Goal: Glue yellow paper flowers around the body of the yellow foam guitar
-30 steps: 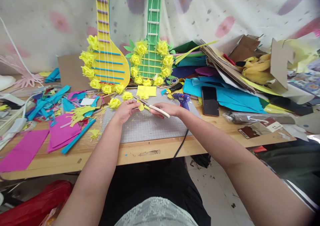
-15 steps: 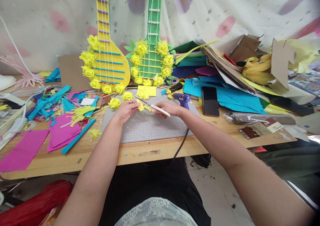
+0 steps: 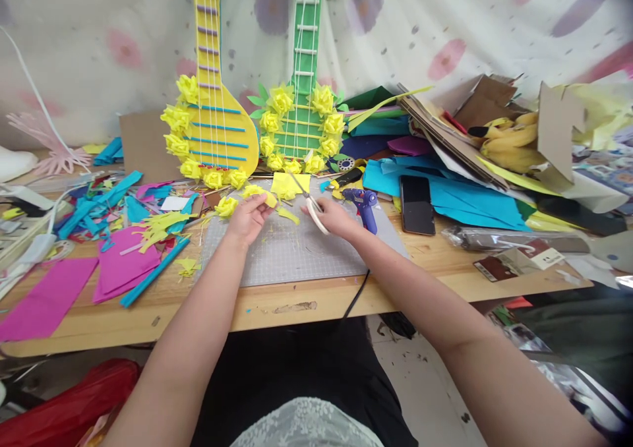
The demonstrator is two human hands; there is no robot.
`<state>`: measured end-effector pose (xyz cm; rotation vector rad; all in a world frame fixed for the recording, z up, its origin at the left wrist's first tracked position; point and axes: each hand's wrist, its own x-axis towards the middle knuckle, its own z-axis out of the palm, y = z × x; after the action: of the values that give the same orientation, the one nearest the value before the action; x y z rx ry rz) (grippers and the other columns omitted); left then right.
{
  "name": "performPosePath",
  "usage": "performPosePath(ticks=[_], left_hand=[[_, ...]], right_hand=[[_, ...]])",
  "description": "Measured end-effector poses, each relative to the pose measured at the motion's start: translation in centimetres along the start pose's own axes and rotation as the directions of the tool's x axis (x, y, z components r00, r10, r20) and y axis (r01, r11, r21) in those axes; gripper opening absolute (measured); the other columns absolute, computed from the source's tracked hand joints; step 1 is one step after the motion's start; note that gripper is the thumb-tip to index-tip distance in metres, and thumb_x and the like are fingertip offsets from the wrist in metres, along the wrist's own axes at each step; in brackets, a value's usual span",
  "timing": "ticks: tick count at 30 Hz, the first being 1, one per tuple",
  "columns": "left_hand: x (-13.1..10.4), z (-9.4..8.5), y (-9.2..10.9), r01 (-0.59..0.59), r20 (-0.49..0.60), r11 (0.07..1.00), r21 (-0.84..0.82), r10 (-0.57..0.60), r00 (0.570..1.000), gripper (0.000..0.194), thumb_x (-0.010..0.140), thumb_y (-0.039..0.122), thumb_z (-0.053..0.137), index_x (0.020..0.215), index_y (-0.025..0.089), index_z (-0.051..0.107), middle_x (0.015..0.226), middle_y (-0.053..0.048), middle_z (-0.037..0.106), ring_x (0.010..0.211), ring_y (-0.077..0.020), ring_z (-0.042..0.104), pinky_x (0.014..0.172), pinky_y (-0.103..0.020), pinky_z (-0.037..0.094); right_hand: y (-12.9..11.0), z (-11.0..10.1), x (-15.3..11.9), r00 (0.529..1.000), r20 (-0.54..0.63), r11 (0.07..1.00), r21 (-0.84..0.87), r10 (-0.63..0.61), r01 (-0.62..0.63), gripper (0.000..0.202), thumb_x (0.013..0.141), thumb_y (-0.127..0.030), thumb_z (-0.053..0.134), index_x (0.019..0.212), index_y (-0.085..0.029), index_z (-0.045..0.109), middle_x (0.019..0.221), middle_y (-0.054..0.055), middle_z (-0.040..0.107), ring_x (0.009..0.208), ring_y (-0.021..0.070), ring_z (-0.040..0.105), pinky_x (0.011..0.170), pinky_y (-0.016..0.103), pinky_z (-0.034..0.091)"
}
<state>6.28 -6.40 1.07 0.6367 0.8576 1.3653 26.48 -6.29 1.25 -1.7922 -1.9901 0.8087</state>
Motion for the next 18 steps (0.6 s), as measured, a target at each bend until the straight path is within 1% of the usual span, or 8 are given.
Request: performPosePath(ticks=[2, 5, 6, 9, 11, 13, 16, 18], left_hand=[[-0.2, 1.2, -1.5, 0.098, 0.073, 0.995, -0.035, -0.095, 0.993, 0.008, 0.073, 0.010, 0.062, 0.066, 0.014, 0.064, 0.073, -0.003, 0.069, 0.078, -0.0120, 0.065, 0.088, -0.030, 0.051], [0.0, 3.0, -3.6, 0.230, 0.142, 0.973, -0.030, -0.224, 0.964, 0.006, 0.074, 0.011, 0.062, 0.074, 0.013, 0.067, 0.079, -0.005, 0.071, 0.080, -0.0131, 0.066, 0.088, -0.029, 0.050], [0.2, 3.4, -4.2, 0.248, 0.140, 0.968, -0.037, -0.241, 0.960, 0.007, 0.075, 0.009, 0.061, 0.074, 0.012, 0.067, 0.078, -0.005, 0.070, 0.078, -0.0120, 0.066, 0.087, -0.028, 0.050], [0.9, 3.9, -4.7, 0.251, 0.026, 0.966, -0.062, -0.250, 0.968, 0.009, 0.074, 0.006, 0.061, 0.071, 0.013, 0.065, 0.072, -0.003, 0.069, 0.070, -0.0094, 0.064, 0.083, -0.024, 0.049], [1.1, 3.3, -4.3, 0.230, -0.066, 0.972, -0.053, -0.233, 0.970, 0.009, 0.073, 0.006, 0.062, 0.068, 0.014, 0.063, 0.069, -0.001, 0.068, 0.067, -0.0090, 0.063, 0.081, -0.024, 0.050], [1.1, 2.1, -3.2, 0.187, -0.148, 0.982, -0.028, -0.189, 0.971, 0.011, 0.072, 0.006, 0.064, 0.067, 0.015, 0.062, 0.067, 0.000, 0.067, 0.066, -0.0080, 0.062, 0.079, -0.022, 0.049], [0.8, -0.1, -1.2, 0.103, -0.283, 0.995, 0.012, -0.096, 0.954, 0.014, 0.072, 0.004, 0.064, 0.067, 0.016, 0.061, 0.065, 0.001, 0.066, 0.066, -0.0068, 0.062, 0.077, -0.020, 0.049], [0.6, -1.3, 0.1, 0.066, -0.350, 0.997, 0.042, -0.047, 0.936, 0.016, 0.072, 0.004, 0.062, 0.065, 0.017, 0.060, 0.064, 0.001, 0.065, 0.067, -0.0069, 0.062, 0.077, -0.020, 0.049]], right_hand=[[0.3, 0.6, 0.6, 0.991, -0.106, 0.987, 0.150, 0.078, -0.061, 0.038, 0.084, -0.055, 0.048, 0.092, -0.018, 0.055, 0.092, 0.008, 0.065, 0.082, 0.0205, 0.059, 0.066, 0.027, 0.040], [0.4, 1.6, 1.5, 0.968, -0.184, 0.953, 0.279, 0.171, -0.116, 0.030, 0.085, -0.043, 0.046, 0.097, -0.017, 0.054, 0.096, 0.009, 0.065, 0.083, 0.0199, 0.060, 0.070, 0.028, 0.043], [0.4, 1.8, 1.7, 0.962, -0.199, 0.950, 0.289, 0.184, -0.122, 0.028, 0.084, -0.041, 0.047, 0.097, -0.017, 0.054, 0.096, 0.009, 0.065, 0.084, 0.0199, 0.060, 0.071, 0.028, 0.043], [0.3, 1.9, 1.9, 0.955, -0.239, 0.960, 0.255, 0.177, -0.114, 0.028, 0.079, -0.039, 0.052, 0.095, -0.017, 0.054, 0.095, 0.008, 0.065, 0.084, 0.0204, 0.060, 0.072, 0.028, 0.043], [0.2, 1.7, 1.7, 0.960, -0.233, 0.973, 0.203, 0.156, -0.109, 0.025, 0.078, -0.037, 0.054, 0.092, -0.017, 0.055, 0.092, 0.007, 0.066, 0.083, 0.0203, 0.061, 0.071, 0.028, 0.043], [0.2, 1.3, 1.4, 0.968, -0.208, 0.985, 0.133, 0.140, -0.113, 0.020, 0.078, -0.035, 0.054, 0.087, -0.018, 0.056, 0.089, 0.007, 0.067, 0.082, 0.0205, 0.061, 0.070, 0.028, 0.043], [-0.1, 0.6, 1.0, 0.974, -0.178, 0.989, -0.011, 0.144, -0.148, 0.018, 0.077, -0.033, 0.055, 0.086, -0.017, 0.058, 0.090, 0.010, 0.068, 0.085, 0.0230, 0.063, 0.069, 0.029, 0.043], [-0.3, 0.1, 0.9, 0.983, -0.148, 0.983, -0.135, 0.106, -0.126, 0.020, 0.079, -0.031, 0.054, 0.089, -0.015, 0.060, 0.093, 0.014, 0.067, 0.087, 0.0256, 0.063, 0.069, 0.030, 0.044]])
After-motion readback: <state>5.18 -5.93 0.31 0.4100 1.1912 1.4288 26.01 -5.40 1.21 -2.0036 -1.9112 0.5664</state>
